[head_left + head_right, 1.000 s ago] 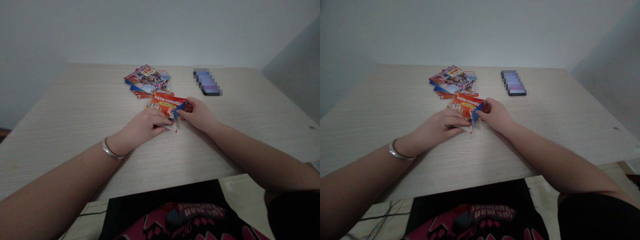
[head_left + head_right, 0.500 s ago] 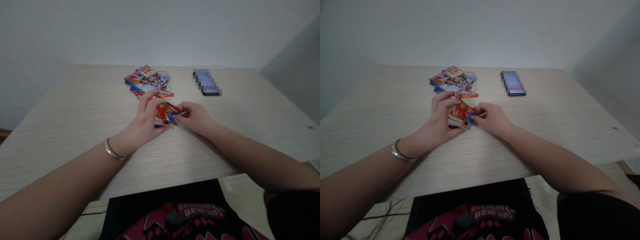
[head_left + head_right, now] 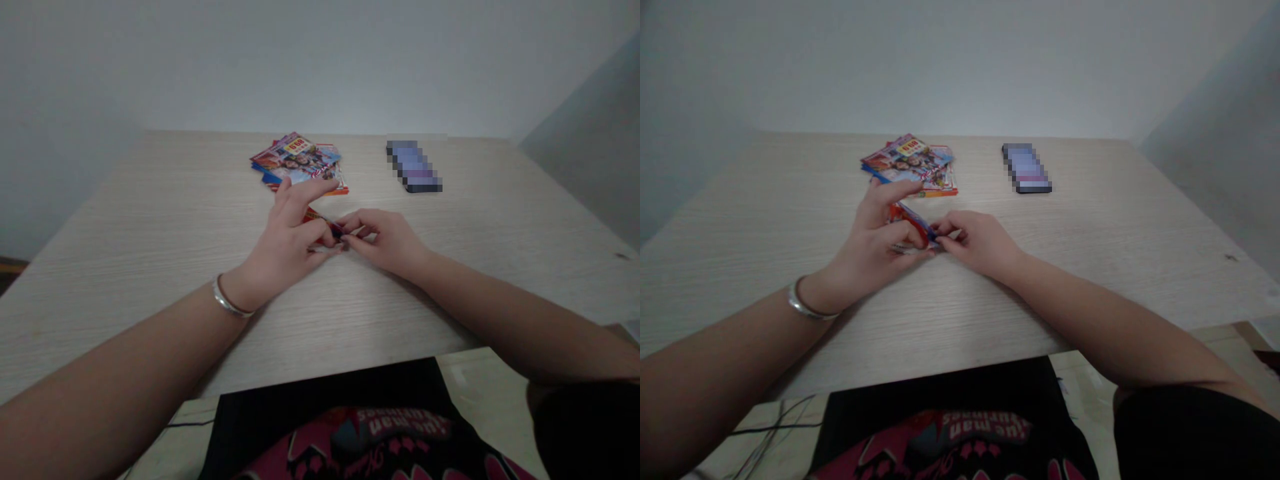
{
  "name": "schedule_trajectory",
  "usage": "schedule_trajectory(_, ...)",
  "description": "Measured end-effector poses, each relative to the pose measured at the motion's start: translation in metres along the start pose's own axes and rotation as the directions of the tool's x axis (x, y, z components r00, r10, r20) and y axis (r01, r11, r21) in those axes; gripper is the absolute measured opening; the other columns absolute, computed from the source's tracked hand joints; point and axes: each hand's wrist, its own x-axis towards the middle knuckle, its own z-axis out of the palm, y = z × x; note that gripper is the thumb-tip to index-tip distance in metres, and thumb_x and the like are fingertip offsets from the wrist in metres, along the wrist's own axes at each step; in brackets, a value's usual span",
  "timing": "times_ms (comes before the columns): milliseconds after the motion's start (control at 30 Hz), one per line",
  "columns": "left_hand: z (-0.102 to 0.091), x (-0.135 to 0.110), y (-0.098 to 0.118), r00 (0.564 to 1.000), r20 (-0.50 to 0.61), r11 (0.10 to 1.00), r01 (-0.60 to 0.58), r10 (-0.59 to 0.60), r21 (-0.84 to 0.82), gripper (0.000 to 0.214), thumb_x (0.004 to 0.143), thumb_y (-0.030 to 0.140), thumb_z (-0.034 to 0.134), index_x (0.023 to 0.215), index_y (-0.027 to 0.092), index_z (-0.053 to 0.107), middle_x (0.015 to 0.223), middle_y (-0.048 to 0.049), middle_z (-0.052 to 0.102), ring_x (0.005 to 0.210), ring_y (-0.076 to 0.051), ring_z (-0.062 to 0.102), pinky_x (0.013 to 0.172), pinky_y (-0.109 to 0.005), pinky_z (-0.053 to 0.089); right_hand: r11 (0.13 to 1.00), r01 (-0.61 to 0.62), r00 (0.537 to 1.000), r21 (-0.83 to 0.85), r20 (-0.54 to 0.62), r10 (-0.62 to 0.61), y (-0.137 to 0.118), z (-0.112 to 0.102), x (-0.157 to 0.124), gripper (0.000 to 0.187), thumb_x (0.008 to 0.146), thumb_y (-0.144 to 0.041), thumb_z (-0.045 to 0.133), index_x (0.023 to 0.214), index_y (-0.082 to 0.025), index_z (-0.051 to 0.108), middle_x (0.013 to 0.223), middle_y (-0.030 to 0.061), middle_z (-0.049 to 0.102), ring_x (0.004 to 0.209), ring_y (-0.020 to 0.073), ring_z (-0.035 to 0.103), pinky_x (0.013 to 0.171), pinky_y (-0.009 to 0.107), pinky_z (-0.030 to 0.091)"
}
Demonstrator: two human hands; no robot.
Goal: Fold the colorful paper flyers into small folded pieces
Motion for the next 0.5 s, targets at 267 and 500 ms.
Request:
schedule_trajectory(267, -0.0017, 0.002, -0.0034, 0.997, -0.069, 0.999, -0.028, 0.031, 0.039, 0.031, 0.093, 0.043, 0.076, 0.072, 0.024, 0.062, 0.128, -0.0051, 0.069, 0.126, -0.027, 0.063, 0.124, -0.07, 0.032, 0.996, 0.059, 0.998, 0.074, -0.036, -0.056, 0.0003, 0.0023, -0.0009, 0.002, 0.084, -0.022, 0.064, 0.085, -0.022, 0.066, 0.11, 0.0047, 0.082, 0.092, 0.0183, 0.077, 0.074, 0.033, 0.065)
schedule_trajectory(500, -0.0011, 0.0009, -0.0043, 0.995, -0.101, 0.999, -0.009, 0.005, -0.042, 0.03, 0.093, 0.041, 0.076, 0.075, 0.024, 0.06, 0.109, -0.004, 0.071, 0.108, -0.024, 0.068, 0.12, -0.066, 0.037, 0.979, 0.196, 0.981, 0.058, -0.017, -0.196, -0.0028, -0.0016, -0.0032, 0.016, 0.083, -0.018, 0.063, 0.098, -0.02, 0.068, 0.113, 0.0081, 0.079, 0.098, 0.0193, 0.077, 0.072, 0.029, 0.065)
